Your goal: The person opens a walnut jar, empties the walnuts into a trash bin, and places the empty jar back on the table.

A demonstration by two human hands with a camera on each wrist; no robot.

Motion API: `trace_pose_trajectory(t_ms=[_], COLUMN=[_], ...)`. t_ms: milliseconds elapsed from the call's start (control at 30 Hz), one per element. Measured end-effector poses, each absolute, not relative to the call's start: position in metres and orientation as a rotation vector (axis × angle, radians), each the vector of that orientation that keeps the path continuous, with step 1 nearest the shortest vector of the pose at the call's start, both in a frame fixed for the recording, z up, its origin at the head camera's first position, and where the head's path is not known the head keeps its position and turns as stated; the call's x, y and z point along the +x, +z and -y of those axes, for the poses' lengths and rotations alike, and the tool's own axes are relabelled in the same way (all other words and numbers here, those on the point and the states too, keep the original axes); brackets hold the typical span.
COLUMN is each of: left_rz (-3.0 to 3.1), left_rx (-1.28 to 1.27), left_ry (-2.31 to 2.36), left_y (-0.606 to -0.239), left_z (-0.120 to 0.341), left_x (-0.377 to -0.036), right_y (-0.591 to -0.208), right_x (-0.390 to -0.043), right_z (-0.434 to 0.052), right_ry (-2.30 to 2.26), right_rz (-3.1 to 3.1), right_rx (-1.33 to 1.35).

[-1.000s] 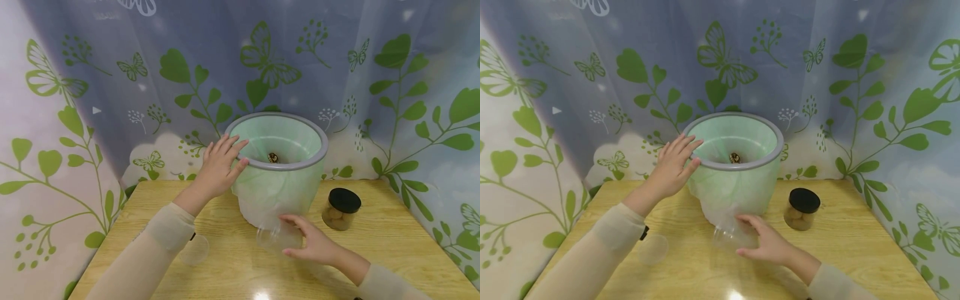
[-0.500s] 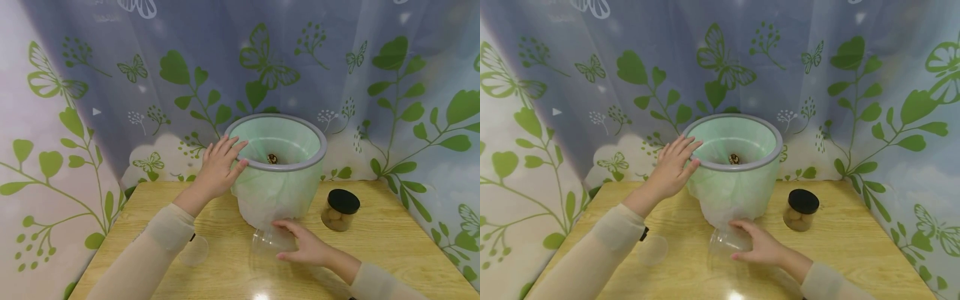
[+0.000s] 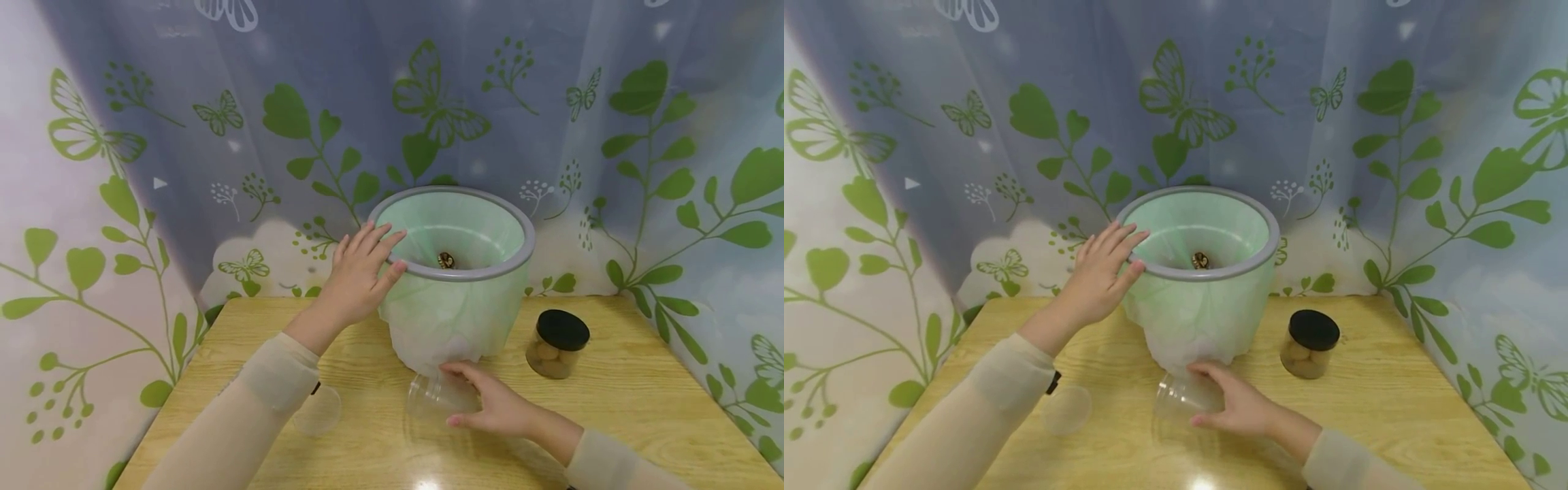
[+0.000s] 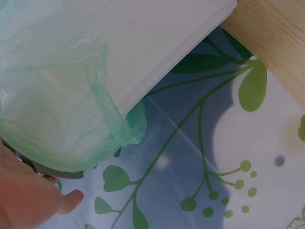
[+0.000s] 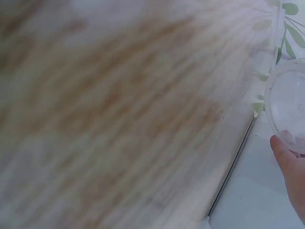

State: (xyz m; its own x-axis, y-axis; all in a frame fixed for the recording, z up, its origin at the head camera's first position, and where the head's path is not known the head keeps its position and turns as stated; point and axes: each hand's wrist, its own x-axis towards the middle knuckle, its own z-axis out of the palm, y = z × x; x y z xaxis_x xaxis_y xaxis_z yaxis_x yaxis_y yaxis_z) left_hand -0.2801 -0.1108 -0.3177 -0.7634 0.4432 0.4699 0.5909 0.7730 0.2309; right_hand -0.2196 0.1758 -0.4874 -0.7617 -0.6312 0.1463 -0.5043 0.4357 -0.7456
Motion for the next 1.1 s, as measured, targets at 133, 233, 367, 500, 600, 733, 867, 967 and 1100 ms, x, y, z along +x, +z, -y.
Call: trace_pose_trajectory(t_ms=[133, 233, 367, 500, 600, 733, 867, 967, 1100], left_rz=[2.577, 2.577, 2.578, 2.578, 2.573, 2.565, 2.571, 2.578, 2.586], left_rx=[-0.785, -0.782, -0.784, -0.787, -0.787, -0.787, -0.786, -0.787, -0.790], left_ry=[-0.526, -0.534, -0.537, -0.537, -0.548, -0.553, -0.547, -0.545, -0.548], left_y=[-0.318, -0.318, -0.319, -0.319, -0.318, -0.317, -0.317, -0.316, -0.316], left_z=[0.111, 0.111, 0.110, 0.110, 0.110, 0.111, 0.111, 0.111, 0.111], left_x=[-0.280, -0.280, -0.281, -0.281, -0.281, -0.280, -0.280, -0.279, -0.279], right_y=[-0.488, -0.488, -0.487, -0.488, -0.488, -0.487, -0.486, -0.487, -0.490], right_x=[-0.219, -0.219, -0.219, -0.220, -0.222, -0.223, -0.222, -0.221, -0.222], right_z=[-0.175, -0.175, -0.175, -0.176, -0.177, -0.179, -0.181, -0.182, -0.186], right_ry=[-1.202, -1.194, -1.204, -1.199, -1.207, -1.211, -1.210, -1.218, -1.211], right_rz=[-2.528, -2.512, -2.481, -2.473, -2.461, -2.445, -2.442, -2.431, -2.429], right_rx=[-0.991, -0.973, -0.968, -0.949, -0.919, -0.887, -0.846, -0.830, -0.837])
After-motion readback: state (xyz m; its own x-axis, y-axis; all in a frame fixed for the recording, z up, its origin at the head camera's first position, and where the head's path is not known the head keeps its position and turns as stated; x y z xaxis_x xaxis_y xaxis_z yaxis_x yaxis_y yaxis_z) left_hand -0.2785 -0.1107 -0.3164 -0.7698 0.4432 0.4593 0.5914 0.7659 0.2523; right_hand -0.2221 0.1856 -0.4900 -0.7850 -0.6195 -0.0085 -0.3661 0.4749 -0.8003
